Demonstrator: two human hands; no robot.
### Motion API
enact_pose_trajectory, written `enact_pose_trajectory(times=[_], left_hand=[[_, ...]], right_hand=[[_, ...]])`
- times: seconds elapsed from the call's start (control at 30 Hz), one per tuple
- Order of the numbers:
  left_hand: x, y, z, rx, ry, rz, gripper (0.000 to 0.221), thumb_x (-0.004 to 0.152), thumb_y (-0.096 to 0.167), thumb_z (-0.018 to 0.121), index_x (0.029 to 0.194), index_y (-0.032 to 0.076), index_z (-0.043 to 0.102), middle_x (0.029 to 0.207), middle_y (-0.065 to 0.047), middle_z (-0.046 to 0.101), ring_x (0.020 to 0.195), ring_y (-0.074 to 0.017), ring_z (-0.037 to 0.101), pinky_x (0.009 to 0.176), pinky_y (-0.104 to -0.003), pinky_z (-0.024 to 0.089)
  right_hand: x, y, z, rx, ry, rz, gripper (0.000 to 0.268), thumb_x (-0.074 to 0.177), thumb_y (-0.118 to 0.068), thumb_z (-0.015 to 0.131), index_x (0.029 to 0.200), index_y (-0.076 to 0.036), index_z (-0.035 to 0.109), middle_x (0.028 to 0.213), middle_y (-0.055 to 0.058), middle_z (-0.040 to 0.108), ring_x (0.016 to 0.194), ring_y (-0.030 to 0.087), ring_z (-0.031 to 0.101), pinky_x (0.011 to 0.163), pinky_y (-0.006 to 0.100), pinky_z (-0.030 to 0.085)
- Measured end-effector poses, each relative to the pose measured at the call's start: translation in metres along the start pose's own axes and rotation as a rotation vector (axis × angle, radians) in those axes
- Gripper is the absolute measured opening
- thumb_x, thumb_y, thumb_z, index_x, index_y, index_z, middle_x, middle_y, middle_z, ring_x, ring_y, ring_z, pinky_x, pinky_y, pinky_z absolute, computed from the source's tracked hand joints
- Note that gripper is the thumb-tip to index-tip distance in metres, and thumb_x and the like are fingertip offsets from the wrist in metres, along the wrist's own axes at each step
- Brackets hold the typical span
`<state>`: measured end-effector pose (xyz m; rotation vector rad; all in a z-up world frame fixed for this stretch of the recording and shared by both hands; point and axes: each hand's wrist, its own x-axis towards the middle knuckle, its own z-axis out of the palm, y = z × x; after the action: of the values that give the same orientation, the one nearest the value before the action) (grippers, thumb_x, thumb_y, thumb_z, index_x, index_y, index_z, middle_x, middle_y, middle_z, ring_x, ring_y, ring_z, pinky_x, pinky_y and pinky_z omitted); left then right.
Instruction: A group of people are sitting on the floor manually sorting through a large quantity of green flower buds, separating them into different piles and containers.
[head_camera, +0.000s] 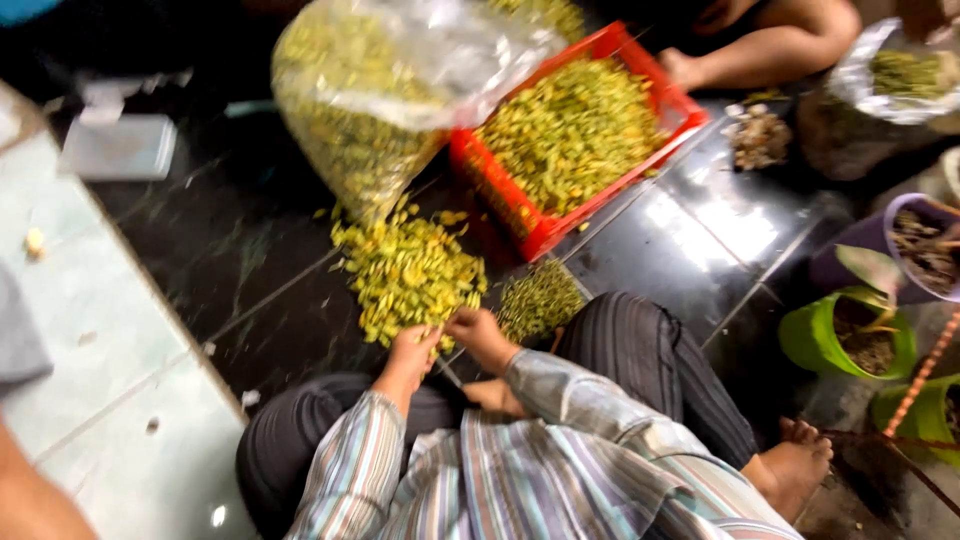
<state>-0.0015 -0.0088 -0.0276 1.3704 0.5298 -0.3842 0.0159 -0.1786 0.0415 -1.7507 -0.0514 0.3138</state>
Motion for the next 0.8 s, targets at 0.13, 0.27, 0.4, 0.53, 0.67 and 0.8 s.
enact_pose_trajectory(times=[0.13, 0.27, 0.4, 0.53, 0.67, 0.8], left_hand=[[0.0, 0.002, -0.004, 0.041, 0.056, -0.004, 0.029, 0.095, 0.018, 0.073, 0.115, -0.003, 0.071, 0.064, -0.014, 0.057, 0.041, -0.0199, 0.056, 0.031, -0.026, 0.047], [-0.007, 0.014, -0.003, 0.087, 0.024, 0.011, 0.029, 0.096, 0.02, 0.072, 0.115, -0.003, 0.072, 0.063, -0.015, 0.057, 0.04, -0.0202, 0.056, 0.032, -0.027, 0.049], [-0.034, 0.044, 0.0, 0.082, -0.153, -0.05, 0.012, 0.097, 0.006, 0.063, 0.1, -0.002, 0.072, 0.07, -0.009, 0.059, 0.047, -0.0143, 0.046, 0.04, -0.024, 0.032], [-0.044, 0.055, 0.001, 0.061, -0.204, -0.09, 0.012, 0.099, 0.006, 0.064, 0.097, -0.003, 0.071, 0.07, -0.01, 0.059, 0.047, -0.0139, 0.044, 0.041, -0.023, 0.031], [-0.042, 0.055, 0.0, 0.08, -0.207, -0.101, 0.014, 0.1, 0.009, 0.066, 0.095, -0.003, 0.07, 0.07, -0.01, 0.058, 0.049, -0.0141, 0.045, 0.042, -0.023, 0.032], [-0.039, 0.05, 0.0, 0.086, -0.191, -0.098, 0.018, 0.098, 0.015, 0.068, 0.088, 0.0, 0.068, 0.069, -0.009, 0.057, 0.048, -0.0144, 0.044, 0.041, -0.024, 0.031]], right_hand=[[-0.015, -0.051, 0.0, 0.043, -0.001, 0.096, 0.011, 0.087, -0.012, 0.076, 0.079, -0.005, 0.074, 0.065, 0.007, 0.065, 0.064, 0.017, 0.059, 0.065, 0.033, 0.049], [-0.007, -0.048, -0.01, 0.079, -0.015, 0.11, 0.014, 0.092, -0.014, 0.071, 0.078, -0.01, 0.072, 0.061, 0.001, 0.057, 0.057, 0.013, 0.056, 0.059, 0.028, 0.046], [-0.004, -0.045, -0.02, 0.22, -0.179, 0.186, 0.004, 0.095, -0.006, 0.07, 0.097, -0.003, 0.071, 0.08, 0.005, 0.068, 0.066, 0.009, 0.059, 0.059, 0.019, 0.049], [-0.008, -0.065, -0.028, 0.219, -0.292, 0.261, 0.007, 0.097, -0.003, 0.068, 0.09, -0.005, 0.067, 0.078, 0.004, 0.066, 0.068, 0.009, 0.06, 0.064, 0.018, 0.051], [-0.009, -0.062, -0.023, 0.001, -0.223, 0.214, 0.008, 0.097, -0.006, 0.068, 0.089, -0.006, 0.066, 0.075, 0.002, 0.063, 0.064, 0.008, 0.057, 0.058, 0.02, 0.047], [-0.01, -0.05, -0.015, -0.468, 0.016, -0.311, 0.01, 0.082, -0.004, 0.074, 0.078, -0.004, 0.065, 0.072, 0.006, 0.067, 0.06, 0.018, 0.06, 0.057, 0.029, 0.053]])
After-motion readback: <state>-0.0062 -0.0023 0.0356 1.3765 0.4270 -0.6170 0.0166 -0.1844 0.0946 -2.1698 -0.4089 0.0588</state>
